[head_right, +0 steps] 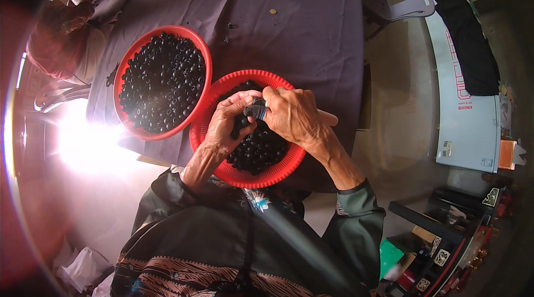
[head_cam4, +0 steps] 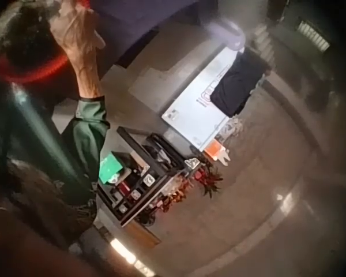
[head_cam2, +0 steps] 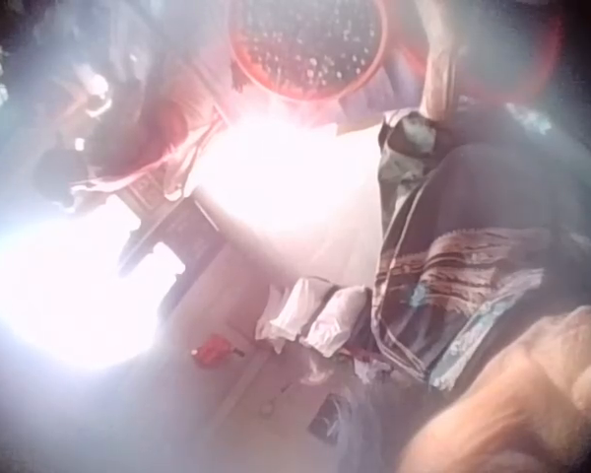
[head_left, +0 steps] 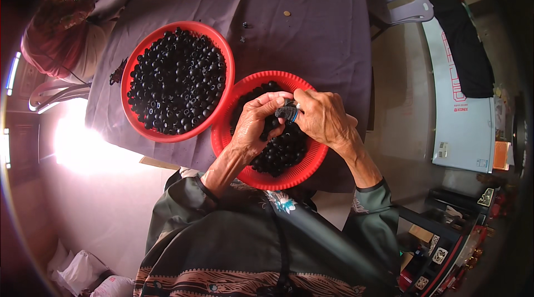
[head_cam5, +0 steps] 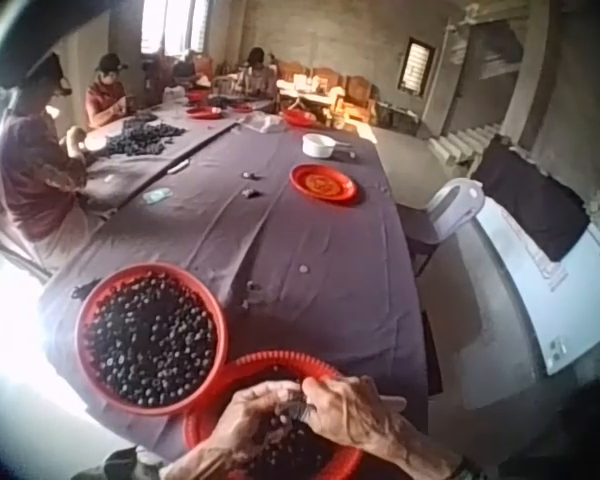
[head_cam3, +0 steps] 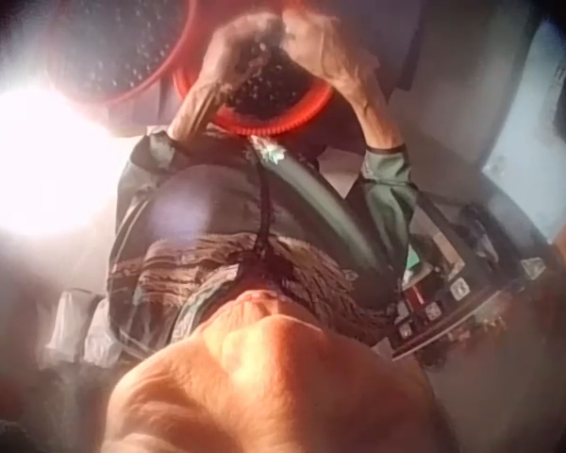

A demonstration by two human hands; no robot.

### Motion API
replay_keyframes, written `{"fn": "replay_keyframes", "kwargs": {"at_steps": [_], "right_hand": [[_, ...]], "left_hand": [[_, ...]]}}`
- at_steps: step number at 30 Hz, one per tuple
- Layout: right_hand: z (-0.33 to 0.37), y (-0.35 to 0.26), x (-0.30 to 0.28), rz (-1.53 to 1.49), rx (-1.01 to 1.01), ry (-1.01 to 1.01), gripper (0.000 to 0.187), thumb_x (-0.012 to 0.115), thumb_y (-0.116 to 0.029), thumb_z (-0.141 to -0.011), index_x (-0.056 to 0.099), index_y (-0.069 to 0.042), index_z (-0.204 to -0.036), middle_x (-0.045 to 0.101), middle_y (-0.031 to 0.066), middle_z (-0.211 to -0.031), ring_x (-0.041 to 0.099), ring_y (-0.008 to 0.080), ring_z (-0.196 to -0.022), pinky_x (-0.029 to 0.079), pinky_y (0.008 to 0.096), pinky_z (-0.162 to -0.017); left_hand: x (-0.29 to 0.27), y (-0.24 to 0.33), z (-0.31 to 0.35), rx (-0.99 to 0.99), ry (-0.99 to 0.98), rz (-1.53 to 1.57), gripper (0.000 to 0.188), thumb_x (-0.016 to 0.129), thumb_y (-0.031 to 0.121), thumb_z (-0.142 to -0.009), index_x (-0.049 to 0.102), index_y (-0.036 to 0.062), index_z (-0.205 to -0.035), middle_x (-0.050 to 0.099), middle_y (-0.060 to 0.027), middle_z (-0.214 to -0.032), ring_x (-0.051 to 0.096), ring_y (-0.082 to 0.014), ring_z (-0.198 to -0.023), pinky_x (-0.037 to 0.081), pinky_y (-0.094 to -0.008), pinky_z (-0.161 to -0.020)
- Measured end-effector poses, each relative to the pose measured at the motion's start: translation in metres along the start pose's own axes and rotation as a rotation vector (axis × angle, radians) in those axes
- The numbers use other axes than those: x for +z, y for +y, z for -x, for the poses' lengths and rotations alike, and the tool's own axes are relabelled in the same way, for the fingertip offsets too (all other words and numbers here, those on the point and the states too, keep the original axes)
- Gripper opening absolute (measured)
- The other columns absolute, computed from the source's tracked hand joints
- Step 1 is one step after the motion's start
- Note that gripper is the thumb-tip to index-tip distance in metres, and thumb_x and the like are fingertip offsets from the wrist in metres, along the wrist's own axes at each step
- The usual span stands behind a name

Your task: The person inspects and sorts small black plastic components by hand within red containers.

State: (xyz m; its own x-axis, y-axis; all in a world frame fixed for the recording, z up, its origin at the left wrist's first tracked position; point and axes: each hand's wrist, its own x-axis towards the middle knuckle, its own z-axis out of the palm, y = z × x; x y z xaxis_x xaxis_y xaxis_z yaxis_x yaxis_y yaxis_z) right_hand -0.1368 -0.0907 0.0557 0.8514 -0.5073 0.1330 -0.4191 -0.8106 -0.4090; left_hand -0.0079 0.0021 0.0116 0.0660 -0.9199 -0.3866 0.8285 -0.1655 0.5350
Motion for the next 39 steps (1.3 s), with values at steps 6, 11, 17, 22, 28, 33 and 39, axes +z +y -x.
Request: {"fn": "replay_keyframes", "kwargs": {"at_steps": [6,11,17,22,28,33,39], "right_hand": [[-0.002,0.000,-0.003,-0.014,0.035,0.007,0.032,0.065,-0.028,-0.079,0.047,-0.002,-0.073,0.057,0.0157,-0.064,0.059,0.0343,-0.058,0.045,0.0409,-0.049],[-0.002,0.004,-0.001,0.016,0.025,-0.002,0.034,0.063,-0.031,-0.081,0.047,-0.002,-0.074,0.057,0.0159,-0.065,0.059,0.0349,-0.059,0.045,0.0408,-0.049],[-0.001,0.002,-0.001,0.011,0.032,0.006,0.034,0.063,-0.031,-0.081,0.047,-0.002,-0.074,0.057,0.0157,-0.065,0.059,0.0348,-0.059,0.045,0.0409,-0.049],[0.000,0.001,0.002,0.000,0.041,0.011,0.032,0.063,-0.030,-0.081,0.048,-0.003,-0.074,0.056,0.0148,-0.063,0.059,0.0339,-0.058,0.045,0.0404,-0.048],[0.003,0.006,0.007,0.015,0.017,0.036,0.029,0.064,-0.025,-0.079,0.047,-0.003,-0.072,0.056,0.0146,-0.062,0.058,0.0334,-0.056,0.045,0.0401,-0.047],[0.003,0.002,0.002,-0.043,0.005,0.021,0.026,0.068,-0.020,-0.075,0.049,-0.002,-0.075,0.058,0.0140,-0.064,0.059,0.0328,-0.057,0.046,0.0393,-0.049],[0.008,0.002,-0.008,-0.087,0.026,0.067,0.023,0.069,-0.014,-0.071,0.051,-0.003,-0.078,0.060,0.0126,-0.065,0.061,0.0312,-0.060,0.048,0.0366,-0.051]], "left_hand": [[0.000,0.001,0.000,0.030,-0.035,-0.016,0.018,0.054,0.013,-0.088,0.059,0.0014,-0.101,0.056,-0.0018,-0.081,0.049,-0.0065,-0.060,0.036,-0.0169,-0.040],[0.001,0.000,0.000,0.030,-0.020,-0.007,0.019,0.055,0.013,-0.088,0.058,0.0011,-0.102,0.056,-0.0015,-0.081,0.049,-0.0064,-0.060,0.035,-0.0168,-0.040],[0.000,0.000,0.000,0.025,-0.011,-0.032,0.019,0.056,0.014,-0.087,0.059,0.0010,-0.101,0.056,-0.0012,-0.081,0.049,-0.0060,-0.061,0.036,-0.0168,-0.040],[-0.001,0.000,0.000,0.015,-0.007,-0.037,0.018,0.056,0.014,-0.087,0.059,0.0012,-0.100,0.056,-0.0011,-0.081,0.049,-0.0059,-0.061,0.036,-0.0167,-0.040],[-0.001,-0.002,-0.001,0.019,-0.018,-0.011,0.017,0.055,0.013,-0.087,0.059,0.0011,-0.099,0.056,-0.0014,-0.080,0.049,-0.0061,-0.061,0.035,-0.0171,-0.040],[-0.005,-0.003,-0.001,-0.005,-0.090,0.128,0.023,0.054,0.014,-0.088,0.055,-0.0006,-0.106,0.055,-0.0047,-0.083,0.049,-0.0072,-0.061,0.034,-0.0175,-0.039],[-0.013,-0.002,-0.004,-0.089,-0.199,0.360,0.027,0.052,0.012,-0.089,0.049,-0.0017,-0.113,0.052,-0.0072,-0.086,0.048,-0.0091,-0.061,0.034,-0.0177,-0.038]]}}
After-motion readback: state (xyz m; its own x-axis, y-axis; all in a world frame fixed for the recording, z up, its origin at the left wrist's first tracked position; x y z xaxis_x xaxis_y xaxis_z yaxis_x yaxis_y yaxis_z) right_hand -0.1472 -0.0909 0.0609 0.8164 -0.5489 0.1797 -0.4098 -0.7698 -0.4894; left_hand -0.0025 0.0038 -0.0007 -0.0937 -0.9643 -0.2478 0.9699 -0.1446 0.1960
